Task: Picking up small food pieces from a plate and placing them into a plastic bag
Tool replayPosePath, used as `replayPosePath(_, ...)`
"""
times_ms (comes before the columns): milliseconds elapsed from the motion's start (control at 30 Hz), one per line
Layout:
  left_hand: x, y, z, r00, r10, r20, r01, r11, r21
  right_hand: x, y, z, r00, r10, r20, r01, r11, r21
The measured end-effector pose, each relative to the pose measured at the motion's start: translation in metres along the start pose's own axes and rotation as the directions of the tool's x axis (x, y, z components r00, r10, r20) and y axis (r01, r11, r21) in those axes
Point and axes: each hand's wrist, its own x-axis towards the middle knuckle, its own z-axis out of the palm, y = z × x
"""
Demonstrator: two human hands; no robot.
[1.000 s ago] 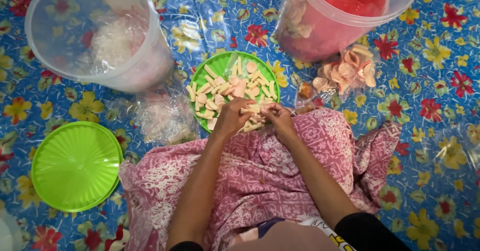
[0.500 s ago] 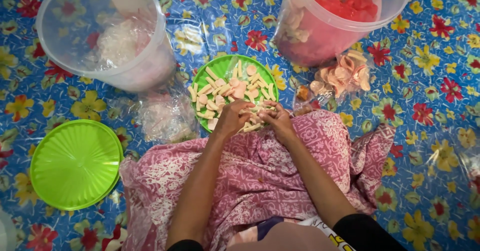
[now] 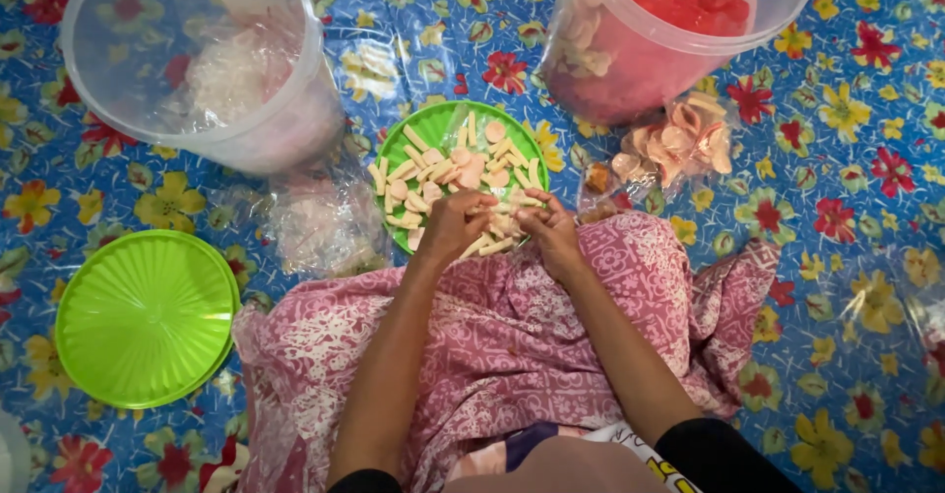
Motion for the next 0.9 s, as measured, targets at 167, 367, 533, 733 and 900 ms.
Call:
replayPosePath(167,0.001,-0.006,-0.011,0.992,0.012,-0.127,-0.007,0.999,0.039,-0.012,-0.028,0.021,0.999,0.005,-0.036,-0.006,1.000,-0.026)
replayPosePath(367,0.007,0.020,-0.031,0.907,-0.066,-0.417,0.010,0.991,-0.135,-0.011,-0.021,0.019,0.999,-0.037,-0.021,0.034,0.992,-0.119)
replayPosePath(533,0.012,0.025,-0.038,0.873,-0.110,-0.475,-0.022,0.964,-0.265,-0.009,-0.027,0.027,0.998,-0.056,-0.007,0.052,0.965,-0.256)
replayPosePath(733,0.016,0.023,-0.038,0.877,-0.090,-0.472,-0.041,0.965,-0.260,0.016,-0.009,0.038,0.970,-0.164,0.179,0.243,0.609,-0.755)
replayPosePath(900,0.018,0.021,-0.038,0.874,-0.085,-0.478,-0.027,0.974,-0.223,0.034,0.008,0.058,0.913,-0.152,0.379,0.408,0.323,-0.854)
